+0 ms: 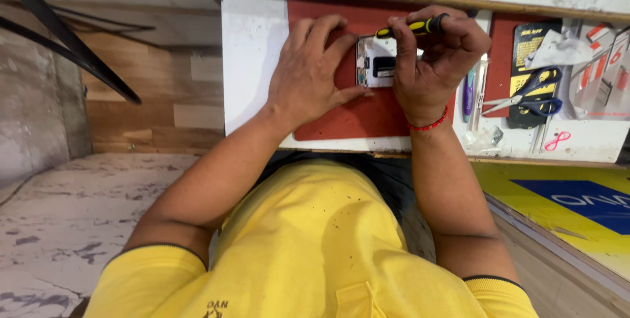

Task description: The person uses a screwdriver to remove and tighten screws on the back of a disassembled smartphone. They work on a red mat on a cluttered workbench.

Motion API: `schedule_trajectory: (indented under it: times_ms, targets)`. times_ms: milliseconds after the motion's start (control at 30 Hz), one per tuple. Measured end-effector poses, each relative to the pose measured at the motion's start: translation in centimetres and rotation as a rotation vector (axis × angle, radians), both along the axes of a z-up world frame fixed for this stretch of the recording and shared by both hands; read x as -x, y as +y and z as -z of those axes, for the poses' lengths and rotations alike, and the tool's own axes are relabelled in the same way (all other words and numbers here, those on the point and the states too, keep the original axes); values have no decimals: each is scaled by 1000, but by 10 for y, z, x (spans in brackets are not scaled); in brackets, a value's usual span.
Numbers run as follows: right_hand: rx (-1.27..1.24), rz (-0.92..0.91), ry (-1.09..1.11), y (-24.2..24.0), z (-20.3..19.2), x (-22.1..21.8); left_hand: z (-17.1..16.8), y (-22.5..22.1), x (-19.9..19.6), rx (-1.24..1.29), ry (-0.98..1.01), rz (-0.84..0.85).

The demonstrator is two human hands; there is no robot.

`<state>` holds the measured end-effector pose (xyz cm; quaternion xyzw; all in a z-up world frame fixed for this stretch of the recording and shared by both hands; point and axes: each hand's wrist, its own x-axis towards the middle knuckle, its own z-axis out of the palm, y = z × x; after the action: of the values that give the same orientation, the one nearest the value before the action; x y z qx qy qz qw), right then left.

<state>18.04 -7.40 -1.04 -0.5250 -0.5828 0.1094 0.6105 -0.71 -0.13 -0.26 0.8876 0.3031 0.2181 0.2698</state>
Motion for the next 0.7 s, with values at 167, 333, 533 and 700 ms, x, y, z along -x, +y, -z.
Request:
schedule_trajectory:
  times_ms: [167, 333, 533, 700]
  targets:
    - [-17, -3, -18, -1, 5, -2, -3, 5, -2, 0, 0, 15]
    - [-11, 9, -33, 1, 5, 0, -1, 2, 0, -7, 2, 2]
    - [0, 24, -71, -1, 4, -1, 2, 3, 0, -7, -13, 1]
    - [7, 19, -116, 0, 4, 4, 4, 3, 0, -16, -11, 5]
